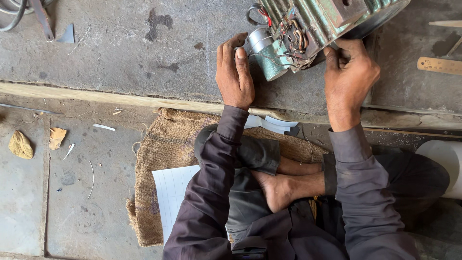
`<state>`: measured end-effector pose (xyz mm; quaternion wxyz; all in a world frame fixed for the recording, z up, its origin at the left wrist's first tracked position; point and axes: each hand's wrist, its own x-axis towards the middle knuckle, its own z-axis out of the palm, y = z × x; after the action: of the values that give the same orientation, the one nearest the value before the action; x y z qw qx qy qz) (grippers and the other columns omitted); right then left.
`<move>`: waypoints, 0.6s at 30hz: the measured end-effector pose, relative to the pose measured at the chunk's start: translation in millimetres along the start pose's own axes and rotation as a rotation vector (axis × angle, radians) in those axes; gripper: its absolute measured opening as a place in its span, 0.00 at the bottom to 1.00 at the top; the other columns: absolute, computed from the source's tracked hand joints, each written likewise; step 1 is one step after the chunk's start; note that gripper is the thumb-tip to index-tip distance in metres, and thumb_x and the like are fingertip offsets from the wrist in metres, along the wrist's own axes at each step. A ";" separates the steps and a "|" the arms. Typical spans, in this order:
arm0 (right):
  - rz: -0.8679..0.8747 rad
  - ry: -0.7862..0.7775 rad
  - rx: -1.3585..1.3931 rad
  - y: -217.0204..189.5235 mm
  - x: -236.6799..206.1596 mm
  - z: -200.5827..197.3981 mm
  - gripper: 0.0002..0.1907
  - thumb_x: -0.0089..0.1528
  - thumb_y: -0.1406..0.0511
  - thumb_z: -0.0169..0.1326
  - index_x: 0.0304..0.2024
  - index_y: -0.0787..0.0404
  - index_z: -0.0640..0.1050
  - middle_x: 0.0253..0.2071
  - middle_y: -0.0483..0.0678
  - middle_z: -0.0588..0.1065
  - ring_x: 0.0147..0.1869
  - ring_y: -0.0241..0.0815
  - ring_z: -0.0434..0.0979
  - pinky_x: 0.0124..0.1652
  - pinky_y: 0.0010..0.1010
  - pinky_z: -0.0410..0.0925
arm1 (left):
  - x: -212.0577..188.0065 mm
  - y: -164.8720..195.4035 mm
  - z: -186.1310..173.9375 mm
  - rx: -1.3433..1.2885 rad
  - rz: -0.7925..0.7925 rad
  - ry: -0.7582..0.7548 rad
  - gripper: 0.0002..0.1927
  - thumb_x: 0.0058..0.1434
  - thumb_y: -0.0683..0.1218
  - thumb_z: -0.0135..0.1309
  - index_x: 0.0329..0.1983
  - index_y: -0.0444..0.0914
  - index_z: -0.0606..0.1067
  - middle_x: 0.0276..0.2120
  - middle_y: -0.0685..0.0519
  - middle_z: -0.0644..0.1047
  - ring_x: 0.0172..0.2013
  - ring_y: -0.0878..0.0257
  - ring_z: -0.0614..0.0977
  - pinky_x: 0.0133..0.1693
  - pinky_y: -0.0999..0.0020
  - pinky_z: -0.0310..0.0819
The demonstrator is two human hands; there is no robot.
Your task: The person sits on the floor and cuts strips of white insulating paper with scissors, then fits the strips around the windings inside an electric motor housing, pressing each strip into place by hand. They repeat this cutting-and-fitting cycle for several strips.
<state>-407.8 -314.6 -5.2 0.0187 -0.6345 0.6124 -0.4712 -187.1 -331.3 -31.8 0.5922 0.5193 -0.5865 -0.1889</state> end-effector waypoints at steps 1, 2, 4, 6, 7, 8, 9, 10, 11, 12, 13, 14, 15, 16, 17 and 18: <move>0.005 0.000 0.004 2.0 -0.7 0.7 0.10 0.63 0.76 0.68 0.46 0.68 0.82 0.37 0.54 0.83 0.37 0.40 0.84 0.35 0.29 0.72 | -0.1 -0.6 0.4 0.001 -0.001 0.001 0.23 0.81 0.57 0.33 0.60 0.38 0.74 0.54 0.48 0.76 0.55 0.53 0.80 0.57 0.61 0.76; 0.012 0.001 0.009 4.3 -0.9 1.8 0.10 0.63 0.76 0.68 0.46 0.68 0.82 0.38 0.53 0.83 0.37 0.40 0.84 0.35 0.29 0.72 | -0.2 -1.5 0.9 0.003 -0.001 0.001 0.23 0.81 0.57 0.33 0.60 0.38 0.74 0.54 0.48 0.76 0.55 0.54 0.80 0.57 0.61 0.76; 0.020 0.001 -0.003 8.7 0.4 4.7 0.09 0.64 0.75 0.68 0.46 0.67 0.82 0.38 0.52 0.83 0.37 0.39 0.84 0.34 0.29 0.72 | -0.2 -3.4 2.5 0.011 0.006 -0.001 0.23 0.81 0.57 0.33 0.60 0.38 0.74 0.54 0.48 0.76 0.55 0.55 0.80 0.57 0.62 0.76; 0.018 0.003 -0.034 12.0 4.4 7.6 0.09 0.65 0.75 0.68 0.45 0.65 0.82 0.38 0.51 0.84 0.38 0.38 0.85 0.33 0.27 0.73 | 0.3 -5.3 5.3 0.021 0.024 -0.003 0.24 0.82 0.57 0.32 0.60 0.39 0.74 0.54 0.49 0.76 0.55 0.56 0.80 0.57 0.63 0.76; -0.006 0.004 -0.025 12.9 5.9 7.5 0.10 0.65 0.75 0.69 0.46 0.65 0.81 0.39 0.51 0.84 0.39 0.39 0.85 0.35 0.27 0.73 | -0.2 -5.7 6.5 0.007 0.014 -0.006 0.24 0.82 0.58 0.33 0.60 0.39 0.74 0.54 0.50 0.76 0.55 0.57 0.80 0.57 0.63 0.77; -0.031 0.005 -0.016 13.0 7.0 6.8 0.10 0.65 0.74 0.69 0.47 0.65 0.81 0.40 0.51 0.83 0.40 0.39 0.85 0.36 0.27 0.74 | -0.8 -5.9 7.6 -0.007 0.005 -0.009 0.24 0.82 0.58 0.33 0.60 0.38 0.74 0.54 0.50 0.76 0.55 0.57 0.80 0.56 0.64 0.77; -0.057 0.006 -0.007 12.5 7.7 5.4 0.11 0.66 0.74 0.70 0.47 0.64 0.81 0.40 0.51 0.83 0.41 0.39 0.86 0.37 0.27 0.74 | -1.2 -5.8 8.7 -0.020 -0.005 -0.010 0.24 0.82 0.58 0.33 0.60 0.38 0.74 0.54 0.50 0.76 0.55 0.58 0.80 0.56 0.64 0.77; -0.043 0.011 -0.004 11.5 7.1 2.9 0.13 0.63 0.75 0.70 0.47 0.67 0.80 0.37 0.52 0.82 0.38 0.40 0.83 0.35 0.28 0.72 | -2.0 -5.6 9.6 -0.027 -0.023 -0.015 0.25 0.81 0.58 0.33 0.60 0.38 0.74 0.54 0.50 0.76 0.53 0.58 0.80 0.55 0.64 0.77; -0.030 0.016 -0.001 10.1 5.5 -0.4 0.15 0.61 0.75 0.71 0.47 0.69 0.79 0.33 0.52 0.81 0.34 0.41 0.81 0.33 0.29 0.70 | -2.6 -5.3 10.2 -0.034 -0.040 -0.020 0.25 0.80 0.58 0.33 0.60 0.38 0.74 0.54 0.50 0.77 0.51 0.59 0.80 0.54 0.65 0.77; -0.019 0.022 0.004 9.1 4.2 -3.3 0.18 0.58 0.75 0.71 0.47 0.71 0.78 0.30 0.53 0.80 0.31 0.41 0.79 0.31 0.31 0.68 | -2.7 -5.1 11.0 -0.040 -0.056 -0.023 0.25 0.80 0.58 0.33 0.60 0.38 0.74 0.54 0.50 0.77 0.49 0.60 0.80 0.52 0.65 0.77; -0.006 0.030 0.039 8.3 2.7 -5.8 0.17 0.59 0.75 0.70 0.47 0.70 0.79 0.34 0.53 0.80 0.34 0.40 0.80 0.33 0.30 0.70 | -2.7 -4.9 11.5 -0.038 -0.040 -0.019 0.25 0.80 0.58 0.33 0.60 0.37 0.74 0.54 0.50 0.77 0.51 0.59 0.80 0.53 0.64 0.76; 0.008 0.038 0.075 7.9 1.1 -7.2 0.16 0.60 0.76 0.69 0.48 0.69 0.79 0.37 0.53 0.81 0.37 0.39 0.82 0.34 0.28 0.72 | -2.7 -4.9 12.2 -0.035 -0.025 -0.016 0.25 0.81 0.58 0.33 0.60 0.37 0.73 0.54 0.49 0.77 0.52 0.58 0.80 0.55 0.64 0.76; 0.021 0.047 0.112 8.2 0.2 -7.5 0.15 0.60 0.76 0.68 0.48 0.69 0.79 0.40 0.53 0.81 0.40 0.38 0.83 0.36 0.27 0.74 | -2.4 -4.9 12.9 -0.032 -0.010 -0.011 0.25 0.82 0.58 0.33 0.60 0.37 0.73 0.54 0.49 0.77 0.54 0.58 0.80 0.56 0.63 0.76; 0.025 0.049 0.121 9.3 -0.2 -6.9 0.13 0.62 0.76 0.68 0.48 0.68 0.80 0.40 0.52 0.82 0.39 0.38 0.83 0.36 0.28 0.73 | -2.1 -5.0 13.3 -0.013 0.003 -0.008 0.25 0.82 0.58 0.32 0.60 0.37 0.73 0.54 0.49 0.77 0.55 0.57 0.80 0.56 0.63 0.75; 0.032 0.052 0.129 11.0 0.0 -5.2 0.11 0.64 0.76 0.68 0.47 0.67 0.81 0.40 0.52 0.82 0.39 0.37 0.82 0.36 0.29 0.72 | -2.0 -4.9 13.8 0.006 0.016 -0.007 0.25 0.82 0.58 0.32 0.60 0.37 0.74 0.54 0.49 0.77 0.55 0.57 0.80 0.57 0.62 0.75; 0.040 0.057 0.137 13.4 0.7 -3.3 0.10 0.66 0.76 0.68 0.47 0.67 0.82 0.39 0.51 0.83 0.38 0.37 0.82 0.36 0.29 0.72 | -1.8 -4.7 14.6 0.024 0.030 -0.008 0.25 0.82 0.58 0.32 0.59 0.37 0.74 0.53 0.49 0.77 0.55 0.57 0.80 0.58 0.62 0.75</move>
<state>-420.1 -316.7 -11.0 0.0540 -0.6055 0.5917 -0.5295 -198.7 -337.3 -40.0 0.5862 0.5169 -0.5987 -0.1752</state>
